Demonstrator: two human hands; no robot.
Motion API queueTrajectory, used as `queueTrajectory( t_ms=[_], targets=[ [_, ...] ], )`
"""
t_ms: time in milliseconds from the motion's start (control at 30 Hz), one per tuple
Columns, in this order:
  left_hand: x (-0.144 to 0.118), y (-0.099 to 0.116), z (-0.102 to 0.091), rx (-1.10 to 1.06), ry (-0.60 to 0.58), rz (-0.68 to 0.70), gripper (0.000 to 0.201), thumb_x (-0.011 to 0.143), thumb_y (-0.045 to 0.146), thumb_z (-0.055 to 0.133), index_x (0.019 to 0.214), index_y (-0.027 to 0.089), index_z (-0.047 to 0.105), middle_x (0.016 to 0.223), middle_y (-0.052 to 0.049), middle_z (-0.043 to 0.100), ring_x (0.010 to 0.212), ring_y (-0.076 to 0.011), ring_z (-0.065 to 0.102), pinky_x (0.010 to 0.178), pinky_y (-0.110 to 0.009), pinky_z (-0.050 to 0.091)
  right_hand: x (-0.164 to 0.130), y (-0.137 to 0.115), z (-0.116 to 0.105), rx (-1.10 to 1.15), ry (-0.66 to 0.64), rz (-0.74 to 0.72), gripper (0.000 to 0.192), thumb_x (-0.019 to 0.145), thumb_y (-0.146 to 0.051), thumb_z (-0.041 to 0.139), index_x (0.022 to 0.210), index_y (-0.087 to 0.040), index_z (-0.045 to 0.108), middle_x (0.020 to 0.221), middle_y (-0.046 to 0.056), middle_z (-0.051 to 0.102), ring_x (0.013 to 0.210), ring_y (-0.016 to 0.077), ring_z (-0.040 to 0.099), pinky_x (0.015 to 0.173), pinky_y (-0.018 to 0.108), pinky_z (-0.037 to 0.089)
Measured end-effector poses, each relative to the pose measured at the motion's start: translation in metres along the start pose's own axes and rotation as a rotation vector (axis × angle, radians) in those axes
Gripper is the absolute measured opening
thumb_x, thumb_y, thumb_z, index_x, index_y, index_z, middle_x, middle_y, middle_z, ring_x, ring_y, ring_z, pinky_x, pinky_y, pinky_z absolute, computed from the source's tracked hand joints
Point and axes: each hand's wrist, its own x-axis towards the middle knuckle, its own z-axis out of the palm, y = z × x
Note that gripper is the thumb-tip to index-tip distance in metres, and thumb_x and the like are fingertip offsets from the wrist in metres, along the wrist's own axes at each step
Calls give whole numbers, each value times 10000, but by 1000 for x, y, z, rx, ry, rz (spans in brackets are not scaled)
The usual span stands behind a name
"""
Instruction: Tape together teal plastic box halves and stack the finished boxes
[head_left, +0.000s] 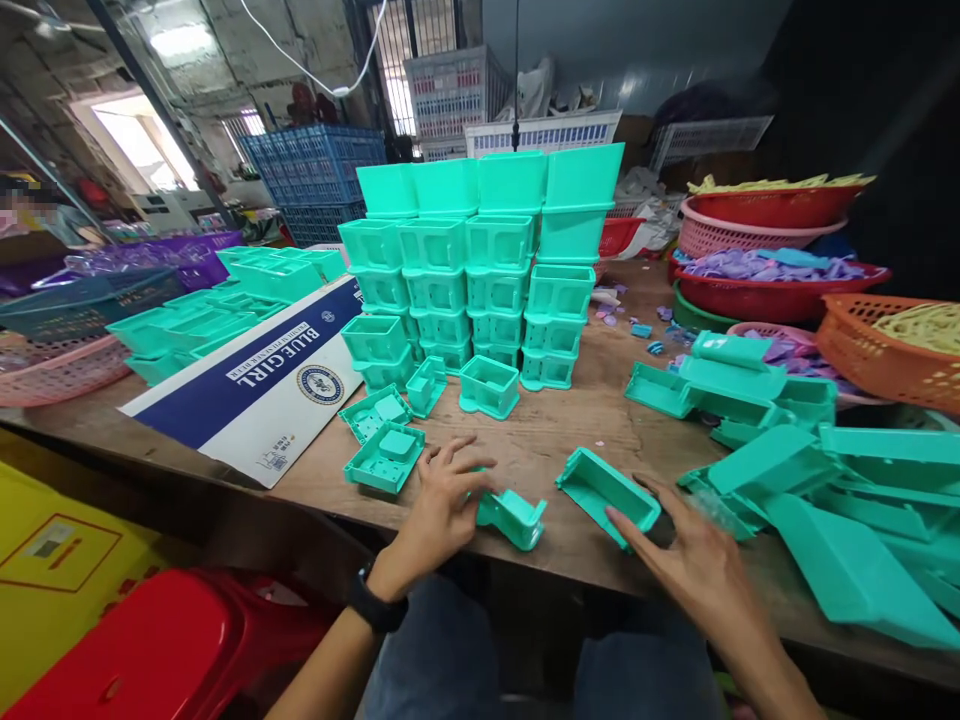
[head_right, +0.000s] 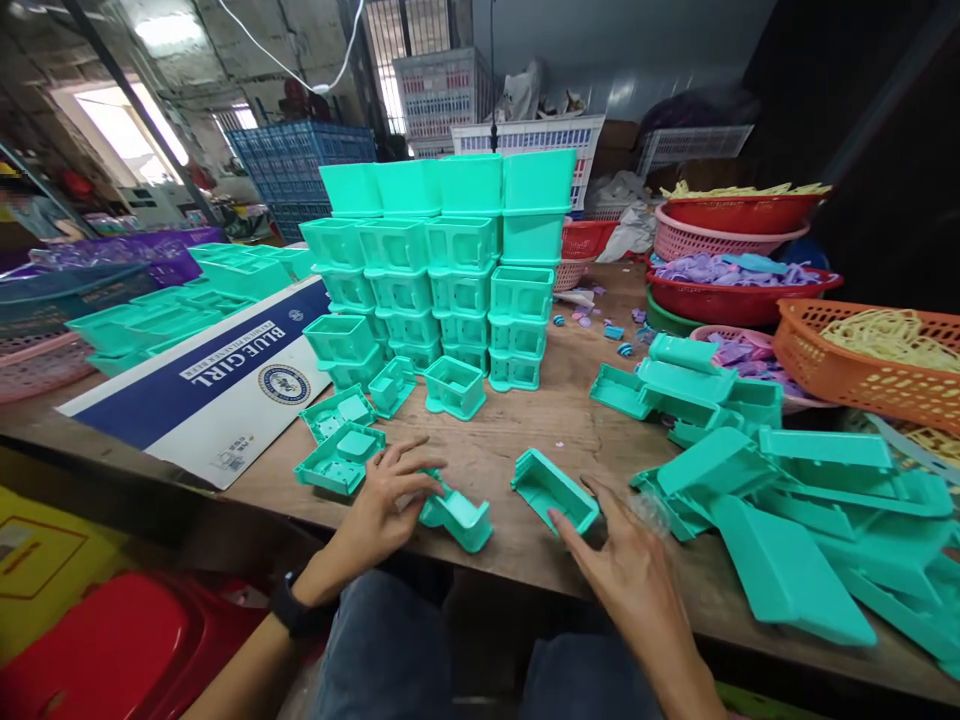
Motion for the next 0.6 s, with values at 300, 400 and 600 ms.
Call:
queueTrajectory(
  t_ms=[300, 400, 600],
  targets=[
    [-27, -1, 25, -383, 249, -163, 597, 918, 311, 675, 1474, 265, 460, 1633, -136, 443, 1558, -310, 385, 1285, -538, 343, -19, 6, 1, 204, -312, -43, 853, 793, -631, 762, 1507, -224, 534, 1498, 156, 631, 1315, 388, 657, 1032, 529, 614],
    [-34, 11, 48, -318, 316, -306, 1073, 696, 387, 917, 1560, 246, 297, 1631, -178, 387, 1558, -403, 336, 1278, -627, 319, -10, 4, 8, 267, -420, -33, 913, 834, -594, 729, 1598, -218, 399, 1636, 164, 472, 1474, 393, 496, 1167, 579, 500],
    [-20, 9, 48, -482, 94, -327, 1127, 647, 267, 919, 1565, 197, 271, 1605, -198, 444, 1524, -394, 409, 1293, -620, 312, 5, -11, 22, 386, -551, -110, 834, 884, -548, 717, 1605, -273, 400, 1635, 146, 485, 1497, 379, 472, 1226, 596, 424]
  ],
)
